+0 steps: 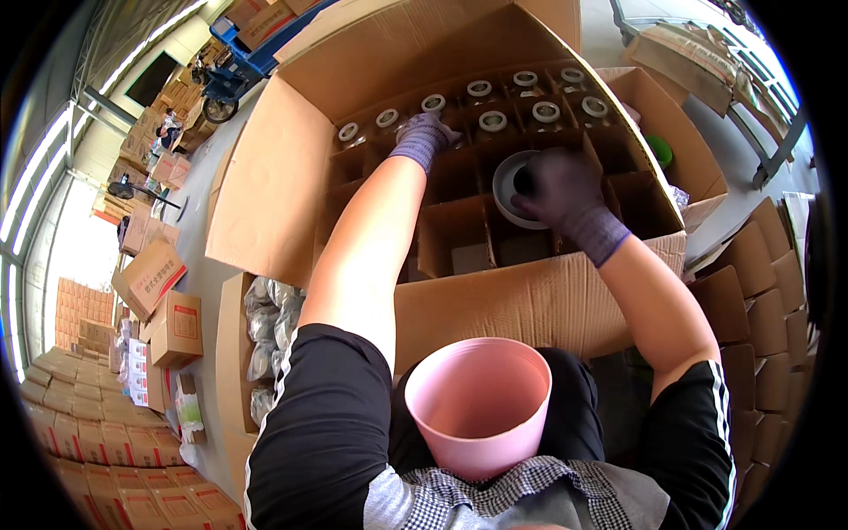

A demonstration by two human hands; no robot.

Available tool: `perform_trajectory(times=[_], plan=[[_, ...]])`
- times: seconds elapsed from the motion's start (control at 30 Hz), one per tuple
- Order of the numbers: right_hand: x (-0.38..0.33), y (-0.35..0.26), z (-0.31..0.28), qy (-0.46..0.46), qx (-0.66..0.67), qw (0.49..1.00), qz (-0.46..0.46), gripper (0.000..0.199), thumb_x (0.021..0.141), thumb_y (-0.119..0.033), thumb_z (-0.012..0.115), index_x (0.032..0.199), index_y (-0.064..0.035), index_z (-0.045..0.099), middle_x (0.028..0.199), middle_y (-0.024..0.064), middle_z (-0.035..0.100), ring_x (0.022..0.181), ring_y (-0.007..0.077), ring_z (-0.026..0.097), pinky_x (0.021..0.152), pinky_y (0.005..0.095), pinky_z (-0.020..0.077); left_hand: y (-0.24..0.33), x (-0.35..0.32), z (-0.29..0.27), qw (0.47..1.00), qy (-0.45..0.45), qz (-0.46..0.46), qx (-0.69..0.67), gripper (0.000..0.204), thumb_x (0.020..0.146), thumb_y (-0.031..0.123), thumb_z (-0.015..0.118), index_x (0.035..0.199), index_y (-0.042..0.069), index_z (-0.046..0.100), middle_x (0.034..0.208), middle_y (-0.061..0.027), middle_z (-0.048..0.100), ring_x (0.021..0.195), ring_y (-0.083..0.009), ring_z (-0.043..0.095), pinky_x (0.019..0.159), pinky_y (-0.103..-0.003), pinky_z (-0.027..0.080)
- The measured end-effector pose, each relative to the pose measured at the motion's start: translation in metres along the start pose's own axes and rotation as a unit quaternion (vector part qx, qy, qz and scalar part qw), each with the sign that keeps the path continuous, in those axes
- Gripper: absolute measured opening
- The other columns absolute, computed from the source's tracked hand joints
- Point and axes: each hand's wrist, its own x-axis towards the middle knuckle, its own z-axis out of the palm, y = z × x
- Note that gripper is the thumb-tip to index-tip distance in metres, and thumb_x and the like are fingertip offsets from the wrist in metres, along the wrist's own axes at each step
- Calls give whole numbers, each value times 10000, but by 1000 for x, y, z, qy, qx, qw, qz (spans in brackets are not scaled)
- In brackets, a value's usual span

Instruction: The person assembles pink thermal pitchers by inserting glass liners into plastic bodies, securing base caps by hand, and placing the completed pitchers into plastic bags before storing them in shipping boxes.

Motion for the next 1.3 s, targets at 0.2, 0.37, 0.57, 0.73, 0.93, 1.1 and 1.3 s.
perform_trajectory(times=[0.2,0.37,0.57,0.73,0.93,1.1,1.3], plan=[[-48,-13,1,127,36,991,8,687,779,-322,813,1375,-68,581,1280,192,589,1180,377,583,982,483,486,1,30,35,999,13,29,41,534,872,468,648,1313,169,689,1369,-157,660,1295,-319,610,1086,-451,487],[-94,-34,-29,147,168,975,-3,588,843,-246,777,1356,-36,579,1267,213,590,1086,390,615,940,465,519,11,-2,-35,985,170,9,-8,393,824,409,686,1132,177,760,1259,-183,697,1164,-345,679,984,-465,544],[-113,-34,-26,81,488,865,87,558,880,-205,784,1352,2,570,1164,165,649,1056,300,661,926,392,542,-59,-120,-136,831,241,116,-488,353,896,309,666,1149,63,674,917,-55,706,800,-240,691,752,-348,569],[-116,-65,-48,-29,809,581,84,769,963,-263,741,1570,1,350,1479,130,537,1313,205,547,1123,336,433,-55,-283,-116,645,65,-25,-761,427,978,293,497,1301,39,613,1295,-141,653,1203,-295,623,1052,-433,500],[-178,-75,-130,-24,807,581,99,941,844,-490,794,1526,18,392,1395,135,573,1216,213,590,1061,361,469,-20,-402,-72,819,211,263,-464,623,917,399,632,1342,-39,505,1313,-166,574,1201,-245,576,1061,-420,453],[-220,-34,-147,-101,743,651,121,946,817,-561,757,1476,45,450,1313,152,639,1218,222,609,1037,364,491,15,-435,-86,832,167,322,-420,886,867,376,771,1553,-2,359,1493,-241,483,1382,-365,486,1168,-457,386],[-289,43,-145,-39,833,537,130,786,893,-444,788,1460,11,490,1365,128,627,1237,236,615,1053,383,510,-2,-508,-27,682,-10,-4,-732,1396,631,664,900,1630,12,174,1608,-190,373,1482,-328,383,1216,-448,331]])
